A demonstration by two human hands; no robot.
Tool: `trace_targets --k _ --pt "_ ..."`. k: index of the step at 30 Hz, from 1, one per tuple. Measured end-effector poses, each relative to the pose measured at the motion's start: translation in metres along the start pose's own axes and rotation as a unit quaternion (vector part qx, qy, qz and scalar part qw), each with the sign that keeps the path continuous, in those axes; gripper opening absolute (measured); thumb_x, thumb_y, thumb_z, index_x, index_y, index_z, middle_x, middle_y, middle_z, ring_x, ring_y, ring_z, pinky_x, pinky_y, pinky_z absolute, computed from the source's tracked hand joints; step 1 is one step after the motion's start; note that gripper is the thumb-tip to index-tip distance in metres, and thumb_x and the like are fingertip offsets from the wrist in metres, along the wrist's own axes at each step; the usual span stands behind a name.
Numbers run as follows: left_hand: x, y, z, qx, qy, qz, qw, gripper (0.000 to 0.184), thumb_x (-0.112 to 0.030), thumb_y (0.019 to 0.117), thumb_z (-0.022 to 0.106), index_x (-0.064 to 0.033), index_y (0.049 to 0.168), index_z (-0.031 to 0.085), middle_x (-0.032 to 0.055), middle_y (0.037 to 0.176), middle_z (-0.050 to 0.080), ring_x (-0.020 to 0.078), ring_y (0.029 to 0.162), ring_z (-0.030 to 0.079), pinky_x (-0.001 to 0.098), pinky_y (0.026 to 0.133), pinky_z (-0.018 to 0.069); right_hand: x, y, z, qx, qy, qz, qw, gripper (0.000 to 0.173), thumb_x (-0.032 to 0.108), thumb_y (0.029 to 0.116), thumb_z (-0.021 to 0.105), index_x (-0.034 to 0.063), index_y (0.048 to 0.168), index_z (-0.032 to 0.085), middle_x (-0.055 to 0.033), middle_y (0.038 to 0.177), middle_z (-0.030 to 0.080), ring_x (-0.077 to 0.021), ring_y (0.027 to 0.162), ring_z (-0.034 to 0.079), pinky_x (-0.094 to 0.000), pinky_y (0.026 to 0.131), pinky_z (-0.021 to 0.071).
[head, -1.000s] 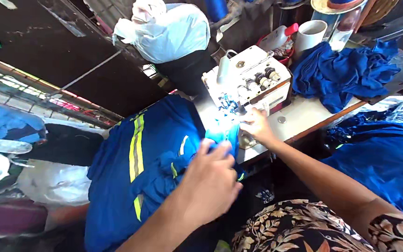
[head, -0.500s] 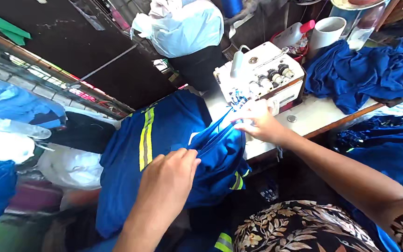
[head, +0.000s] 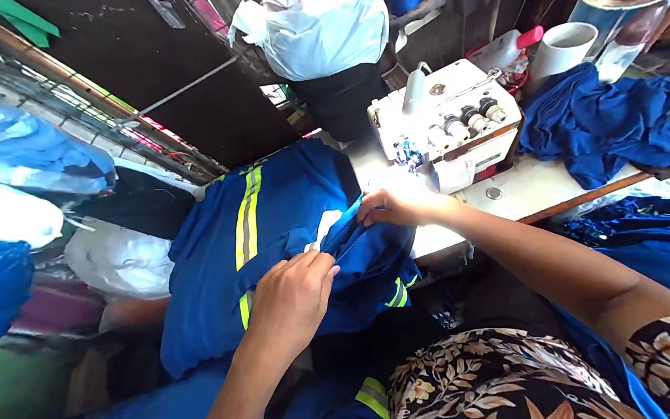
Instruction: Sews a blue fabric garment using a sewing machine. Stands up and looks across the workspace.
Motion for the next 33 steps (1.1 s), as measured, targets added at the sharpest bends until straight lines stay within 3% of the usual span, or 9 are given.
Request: trace_targets --k 2,6,10,14,16,19,21,27,33 --pt "0.003 -0.005 0.002 -0.007 -0.022 -0.011 1.000 0.033 -0.029 0.1005 0.049 -0.0086 0.090 0.072 0.0063 0.080 0.068 0.0249 0.074 0.070 0.0436 0.062 0.0554 -0.004 -0.002 0.003 0.037 0.071 -0.017 0.997 0.007 0.003 0.0893 0.070 0.0021 0.089 0.078 -0.0070 0.084 0.070 -0.0113 0.082 0.063 -0.0289 0.077 0.0496" --pt "0.010 -0.012 0.005 -0.035 -0.065 -0.034 0.997 0.040 -0.041 0.1004 0.052 -0.0077 0.097 0.073 0.0076 0.087 0.071 0.0248 0.081 0.071 0.0435 0.067 0.0572 0.004 -0.016 -0.011 0.047 0.054 -0.059 0.996 0.015 0.016 0.0922 0.071 0.0044 0.086 0.078 -0.0032 0.079 0.071 -0.0075 0.075 0.064 -0.0287 0.071 0.0503" --pt "0.004 -0.008 -0.004 -0.082 -0.151 -0.020 0.985 0.035 -0.035 0.1028 0.051 -0.0118 0.090 0.074 0.0008 0.082 0.070 0.0118 0.078 0.066 0.0314 0.070 0.0500 0.017 -0.021 -0.008 0.045 0.086 -0.031 0.995 0.011 0.015 0.0896 0.074 0.0054 0.090 0.079 -0.0030 0.086 0.069 -0.0058 0.084 0.062 -0.0227 0.076 0.0498" --pt "0.000 0.005 -0.013 -0.151 -0.288 -0.015 0.946 0.028 -0.030 0.0994 0.058 -0.0089 0.088 0.074 -0.0021 0.079 0.068 -0.0005 0.079 0.061 0.0178 0.075 0.0487 0.056 -0.025 -0.004 -0.066 0.071 -0.080 0.992 0.014 0.017 0.0931 0.071 0.0054 0.090 0.078 -0.0033 0.086 0.068 -0.0131 0.093 0.059 -0.0308 0.086 0.0434" --pt "-0.004 0.009 -0.006 -0.203 -0.275 -0.055 0.938 0.037 -0.050 0.0930 0.068 -0.0137 0.098 0.074 -0.0018 0.088 0.071 0.0065 0.088 0.064 0.0316 0.085 0.0482 0.069 -0.035 -0.016 -0.155 0.084 -0.082 0.981 0.015 0.015 0.0935 0.070 0.0048 0.088 0.078 -0.0018 0.086 0.069 -0.0112 0.094 0.059 -0.0312 0.090 0.0429" --pt "-0.027 0.025 0.050 -0.201 -0.180 -0.117 0.956 0.079 -0.072 0.0661 0.079 -0.0180 0.123 0.069 0.0093 0.110 0.068 0.0376 0.112 0.053 0.0634 0.099 0.0324 0.068 -0.070 -0.041 -0.266 0.160 -0.013 0.951 0.014 0.016 0.0926 0.069 0.0072 0.085 0.076 0.0006 0.096 0.065 -0.0072 0.103 0.058 -0.0246 0.092 0.0490" --pt "-0.036 0.037 0.099 -0.186 -0.098 -0.126 0.970 0.080 -0.058 0.0638 0.082 -0.0100 0.126 0.068 0.0192 0.115 0.068 0.0527 0.119 0.052 0.0763 0.099 0.0276 0.065 -0.103 -0.046 -0.311 0.185 0.027 0.932 0.014 0.021 0.0932 0.069 0.0120 0.084 0.074 0.0024 0.102 0.064 -0.0091 0.110 0.055 -0.0276 0.096 0.0462" --pt "-0.019 0.050 0.112 -0.255 -0.064 0.001 0.965 0.045 -0.011 0.0755 0.067 -0.0069 0.120 0.062 0.0216 0.114 0.063 0.0505 0.112 0.055 0.0635 0.092 0.0439 0.030 -0.201 0.006 -0.347 0.131 0.209 0.905 0.018 0.042 0.0947 0.069 0.0278 0.092 0.079 0.0107 0.102 0.061 -0.0017 0.109 0.050 -0.0294 0.100 0.0351" --pt "0.003 0.085 0.086 -0.211 -0.047 0.039 0.976 0.036 0.006 0.0807 0.066 -0.0020 0.115 0.071 0.0253 0.113 0.064 0.0494 0.115 0.057 0.0593 0.096 0.0473 -0.023 -0.186 0.016 -0.351 0.083 0.283 0.889 0.022 0.035 0.0931 0.069 0.0166 0.095 0.081 -0.0004 0.100 0.063 -0.0138 0.106 0.053 -0.0420 0.098 0.0373"
Point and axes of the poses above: each hand's wrist, its own y-axis towards the middle knuckle, its own z-axis out of the palm, x = y × z, the point moved 7 cm from there along y, towards the middle knuckle
